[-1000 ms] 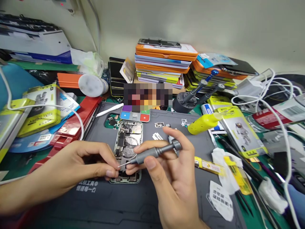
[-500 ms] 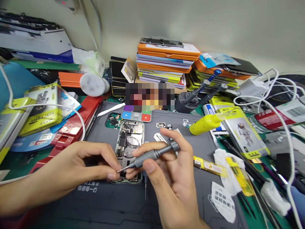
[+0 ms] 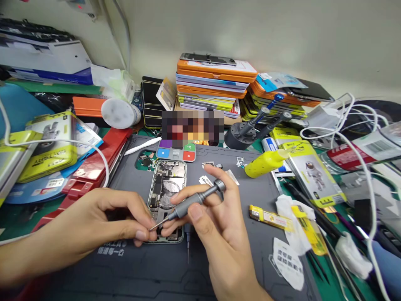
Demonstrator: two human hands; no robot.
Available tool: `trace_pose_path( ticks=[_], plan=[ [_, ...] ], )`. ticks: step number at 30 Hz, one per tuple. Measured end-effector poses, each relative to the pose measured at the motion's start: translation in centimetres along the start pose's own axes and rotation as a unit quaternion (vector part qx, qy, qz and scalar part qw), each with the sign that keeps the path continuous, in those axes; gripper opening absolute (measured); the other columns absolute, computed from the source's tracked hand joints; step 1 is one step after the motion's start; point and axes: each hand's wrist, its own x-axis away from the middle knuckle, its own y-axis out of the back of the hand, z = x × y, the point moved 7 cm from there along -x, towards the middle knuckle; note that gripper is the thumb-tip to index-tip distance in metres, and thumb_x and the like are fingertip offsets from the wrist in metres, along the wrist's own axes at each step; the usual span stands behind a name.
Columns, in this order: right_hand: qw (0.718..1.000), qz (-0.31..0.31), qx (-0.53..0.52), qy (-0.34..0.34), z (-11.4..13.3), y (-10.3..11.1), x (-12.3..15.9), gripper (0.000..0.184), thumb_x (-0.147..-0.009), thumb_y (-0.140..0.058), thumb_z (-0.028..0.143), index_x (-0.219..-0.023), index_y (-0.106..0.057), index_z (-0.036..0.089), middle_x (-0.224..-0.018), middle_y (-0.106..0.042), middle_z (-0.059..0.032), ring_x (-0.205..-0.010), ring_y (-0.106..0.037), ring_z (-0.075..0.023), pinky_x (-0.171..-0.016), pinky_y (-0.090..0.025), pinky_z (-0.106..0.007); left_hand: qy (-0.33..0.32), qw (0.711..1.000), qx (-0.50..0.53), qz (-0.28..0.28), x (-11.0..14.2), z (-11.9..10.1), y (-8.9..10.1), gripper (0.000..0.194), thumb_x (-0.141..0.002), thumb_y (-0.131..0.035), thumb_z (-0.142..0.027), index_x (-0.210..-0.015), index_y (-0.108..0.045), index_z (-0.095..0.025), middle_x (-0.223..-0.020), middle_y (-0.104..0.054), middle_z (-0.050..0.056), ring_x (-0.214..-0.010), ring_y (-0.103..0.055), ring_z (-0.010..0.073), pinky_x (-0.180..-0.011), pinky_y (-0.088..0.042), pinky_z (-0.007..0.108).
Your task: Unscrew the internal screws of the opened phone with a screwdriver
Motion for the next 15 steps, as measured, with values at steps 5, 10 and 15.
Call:
trace_pose_path(
  ticks=[5, 10, 15],
  plan=[
    [1.000, 0.022, -0.015, -0.012, -0.10, -0.25, 0.06, 0.055, -0.114, -0.054, 0.038, -0.156, -0.022, 0.023, -0.116, -0.060, -0.0061, -0.083, -0.070, -0.0059, -0.081, -0.066, -0.015, 0.002, 1.000, 0.017, 0.012, 0.09, 0.00, -0.18, 0.006, -0.094, -0.090, -0.030, -0.091, -0.089, -0.025, -0.090, -0.083, -0.001, -0.077, -0.073, 0.0098, -0.074, -0.057, 0.017],
    [0.999, 0.029, -0.023, -0.016, -0.21, -0.34, 0.18, 0.054, -0.114, -0.053, 0.036, -0.157, -0.022, 0.026, -0.115, -0.059, -0.0048, -0.084, -0.071, -0.0052, -0.083, -0.067, -0.013, 0.009, 1.000, 0.011, 0.020, 0.30, 0.11, -0.26, 0.007, -0.094, -0.090, -0.030, -0.090, -0.087, -0.024, -0.088, -0.082, -0.003, -0.079, -0.072, 0.0085, -0.075, -0.057, 0.016],
    [0.999, 0.034, -0.024, -0.017, -0.33, -0.40, 0.21, 0.055, -0.115, -0.053, 0.035, -0.159, -0.020, 0.026, -0.118, -0.060, -0.0058, -0.087, -0.071, -0.0055, -0.086, -0.067, -0.013, 0.015, 1.000, 0.014, 0.021, 0.07, -0.20, -0.44, 0.007, -0.094, -0.090, -0.026, -0.088, -0.086, -0.024, -0.087, -0.081, -0.005, -0.083, -0.073, 0.0076, -0.075, -0.057, 0.013]
  ],
)
